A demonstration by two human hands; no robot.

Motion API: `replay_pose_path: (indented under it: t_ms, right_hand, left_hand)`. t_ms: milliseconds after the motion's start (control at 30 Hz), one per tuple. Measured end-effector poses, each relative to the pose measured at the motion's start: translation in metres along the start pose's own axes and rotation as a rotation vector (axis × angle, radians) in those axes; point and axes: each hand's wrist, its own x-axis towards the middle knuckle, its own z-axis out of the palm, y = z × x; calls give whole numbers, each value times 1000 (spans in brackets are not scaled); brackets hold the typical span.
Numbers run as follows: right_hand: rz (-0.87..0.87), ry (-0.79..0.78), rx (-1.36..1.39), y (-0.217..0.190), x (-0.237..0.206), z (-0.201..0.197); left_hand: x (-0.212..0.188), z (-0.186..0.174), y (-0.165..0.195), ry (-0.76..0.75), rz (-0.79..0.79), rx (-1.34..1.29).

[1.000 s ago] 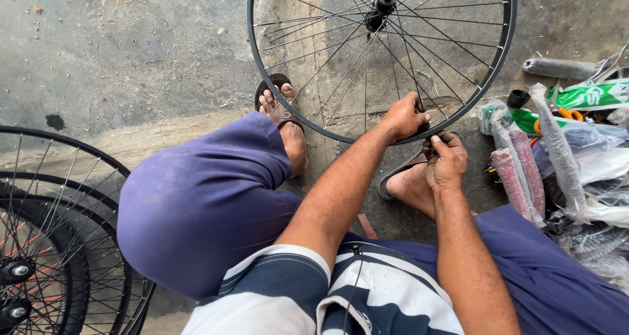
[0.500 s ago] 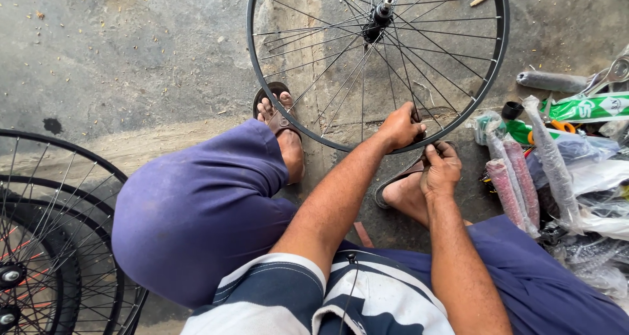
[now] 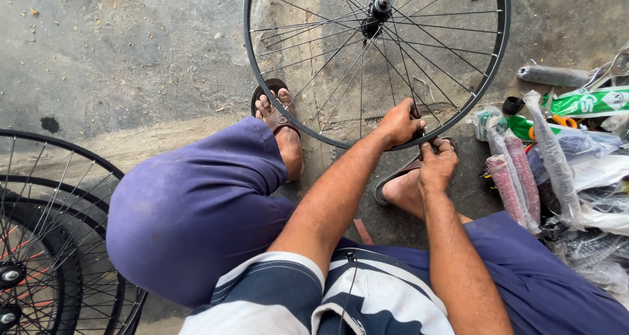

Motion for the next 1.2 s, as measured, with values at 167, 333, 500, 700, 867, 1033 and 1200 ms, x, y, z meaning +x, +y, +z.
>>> replay_pose_path:
  t_ms: [167, 333, 500, 700, 867, 1033, 1200]
  right_hand:
    - [1, -9, 5, -4, -2, 1]
    - [-3, -59, 76, 3, 5, -4]
    - [149, -183, 98, 1, 13, -4]
    - [216, -191, 197, -7, 13, 2]
    - [202, -217, 229, -14, 11, 8]
    - [247, -206, 303, -17, 11, 14]
    - [224, -183, 229, -12, 11, 10]
  left_hand:
    - [0, 0, 2, 18, 10, 33]
    - [1, 1, -1, 6, 9, -46]
    - [-6, -5, 3, 127, 212, 132]
    - [-22, -14, 18, 165, 241, 149]
    - [-34, -22, 29, 152, 227, 285]
    - [-43, -33, 35, 118, 225, 185]
    - [-41, -31, 35, 102, 87, 304]
